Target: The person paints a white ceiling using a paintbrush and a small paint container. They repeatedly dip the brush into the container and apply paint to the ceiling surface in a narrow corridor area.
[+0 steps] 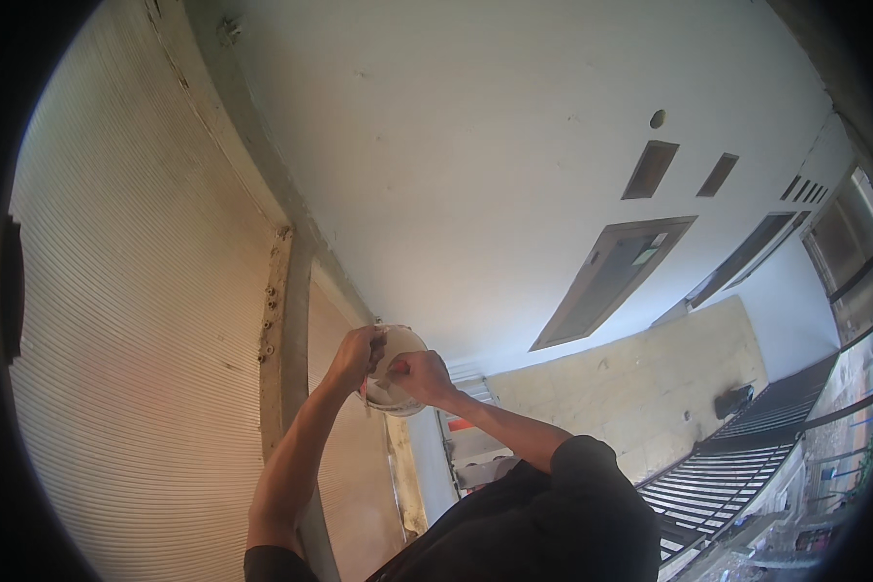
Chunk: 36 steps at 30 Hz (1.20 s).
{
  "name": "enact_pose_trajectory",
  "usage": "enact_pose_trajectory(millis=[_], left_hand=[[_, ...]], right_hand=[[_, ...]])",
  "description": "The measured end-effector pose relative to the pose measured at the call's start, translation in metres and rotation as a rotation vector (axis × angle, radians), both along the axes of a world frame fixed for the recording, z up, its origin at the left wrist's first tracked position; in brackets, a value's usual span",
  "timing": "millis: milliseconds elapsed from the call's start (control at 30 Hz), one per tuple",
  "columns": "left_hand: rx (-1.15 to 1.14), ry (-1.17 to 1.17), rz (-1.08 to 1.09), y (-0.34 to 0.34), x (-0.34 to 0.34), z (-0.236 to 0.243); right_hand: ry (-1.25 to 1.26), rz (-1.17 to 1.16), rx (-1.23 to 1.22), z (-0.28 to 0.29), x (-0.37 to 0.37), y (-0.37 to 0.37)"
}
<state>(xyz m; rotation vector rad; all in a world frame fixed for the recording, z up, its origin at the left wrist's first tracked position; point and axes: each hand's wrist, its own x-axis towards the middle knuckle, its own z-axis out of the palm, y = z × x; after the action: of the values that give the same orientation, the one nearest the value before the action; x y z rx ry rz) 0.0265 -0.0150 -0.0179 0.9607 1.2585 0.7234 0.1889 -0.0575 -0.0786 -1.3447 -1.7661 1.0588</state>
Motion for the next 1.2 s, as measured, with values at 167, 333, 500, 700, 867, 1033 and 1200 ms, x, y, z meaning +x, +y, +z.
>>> enact_pose_trajectory(millis=[167, 333, 500, 700, 867, 1033, 1200], left_hand=[[-0.013, -0.028, -0.028, 0.001, -0.003, -0.002], [-0.064, 0.022, -0.058, 0.002, -0.003, -0.009], [-0.079, 0.025, -0.054, 0.001, -0.006, -0.014], [0.071, 0.068, -0.058, 0.000, -0.003, -0.004], [0.030, 0.033, -0.012, -0.002, 0.001, 0.004], [-0.012, -0.009, 0.004, 0.001, -0.001, 0.003], [-0.012, -0.002, -0.030, 0.000, -0.001, -0.003]], right_hand=[[-0.056, -0.068, 0.238, 0.002, 0.002, 0.003], [-0.264, -0.064, 0.705, -0.012, 0.010, 0.016], [-0.293, -0.102, 0.758, -0.013, 0.013, 0.010], [-0.055, -0.092, 0.172, 0.022, 0.014, -0.003], [0.137, 0.023, -0.016, 0.010, 0.015, -0.001], [0.210, -0.021, -0.039, 0.015, 0.032, 0.005], [0.070, -0.019, 0.052, 0.012, 0.032, 0.005]])
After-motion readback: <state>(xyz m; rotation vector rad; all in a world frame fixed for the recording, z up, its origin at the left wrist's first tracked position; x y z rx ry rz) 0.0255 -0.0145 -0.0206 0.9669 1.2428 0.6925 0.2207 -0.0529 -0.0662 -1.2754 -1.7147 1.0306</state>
